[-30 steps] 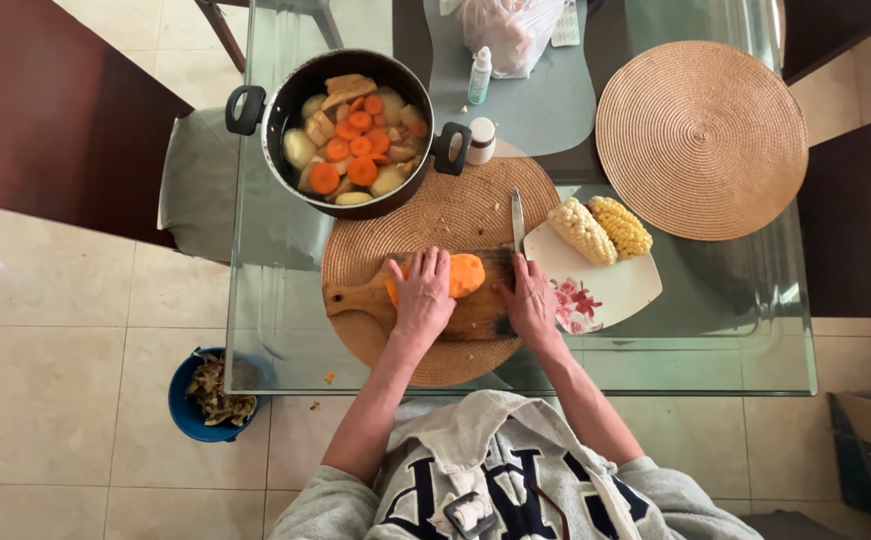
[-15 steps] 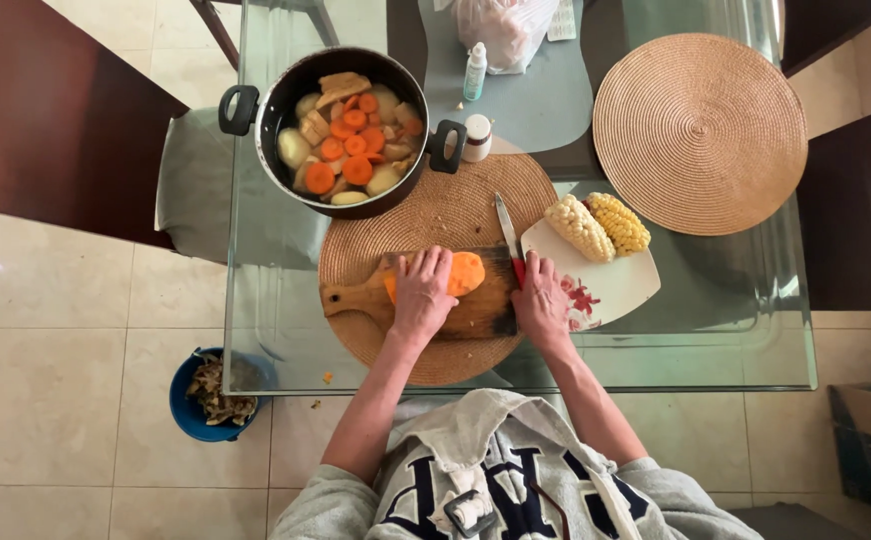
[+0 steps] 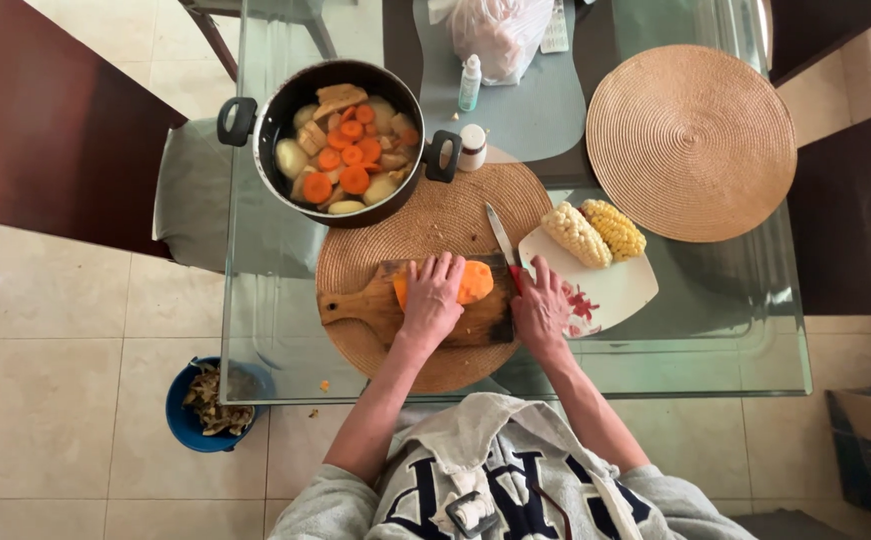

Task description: The person slices an orange carrot into thick rounds on a wooden cutting board set on a woven placemat, using a small knife held in the right hand while the left hand steadies the vegetable. Sliced rounds accumulate on the board next to a pot already containing carrot slices and potatoes, with corn cobs on a plate nearby.

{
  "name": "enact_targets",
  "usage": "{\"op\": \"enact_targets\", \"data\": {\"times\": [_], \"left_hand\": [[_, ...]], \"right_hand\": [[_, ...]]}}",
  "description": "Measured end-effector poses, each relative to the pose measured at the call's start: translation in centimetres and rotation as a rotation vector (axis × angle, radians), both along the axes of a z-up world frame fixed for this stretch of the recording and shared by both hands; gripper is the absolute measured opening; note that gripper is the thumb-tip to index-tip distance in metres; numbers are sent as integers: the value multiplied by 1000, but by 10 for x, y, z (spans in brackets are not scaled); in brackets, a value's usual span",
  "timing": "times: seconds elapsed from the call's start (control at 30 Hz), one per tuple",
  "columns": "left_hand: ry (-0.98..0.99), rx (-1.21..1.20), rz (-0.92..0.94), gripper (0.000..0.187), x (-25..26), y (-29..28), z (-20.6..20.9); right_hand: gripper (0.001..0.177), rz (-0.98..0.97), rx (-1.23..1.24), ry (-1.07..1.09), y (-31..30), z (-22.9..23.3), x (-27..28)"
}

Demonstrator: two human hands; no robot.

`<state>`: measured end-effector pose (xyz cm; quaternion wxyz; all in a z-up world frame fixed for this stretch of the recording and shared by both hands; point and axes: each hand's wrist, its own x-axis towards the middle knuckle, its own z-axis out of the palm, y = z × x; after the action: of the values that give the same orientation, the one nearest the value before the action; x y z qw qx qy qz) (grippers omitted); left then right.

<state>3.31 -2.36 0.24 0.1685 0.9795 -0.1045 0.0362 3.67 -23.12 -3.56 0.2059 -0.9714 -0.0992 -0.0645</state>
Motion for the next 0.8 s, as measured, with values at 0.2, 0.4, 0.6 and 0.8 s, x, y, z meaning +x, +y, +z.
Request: {"op": "enact_targets", "data": {"times": [0.2, 0.4, 0.6, 0.8], "left_hand": [[0, -31, 1, 88, 2, 0, -5], [74, -3, 2, 91, 2, 0, -7], [82, 7, 10, 89, 4, -1, -13], [13, 42, 47, 74, -1, -4, -14]], "right_hand": [[48, -35, -18, 5, -9, -11, 13], [34, -92, -14, -8, -14, -24, 16], [29, -191, 244, 134, -31, -36, 5], [26, -214, 327, 444, -24, -22, -6]]}}
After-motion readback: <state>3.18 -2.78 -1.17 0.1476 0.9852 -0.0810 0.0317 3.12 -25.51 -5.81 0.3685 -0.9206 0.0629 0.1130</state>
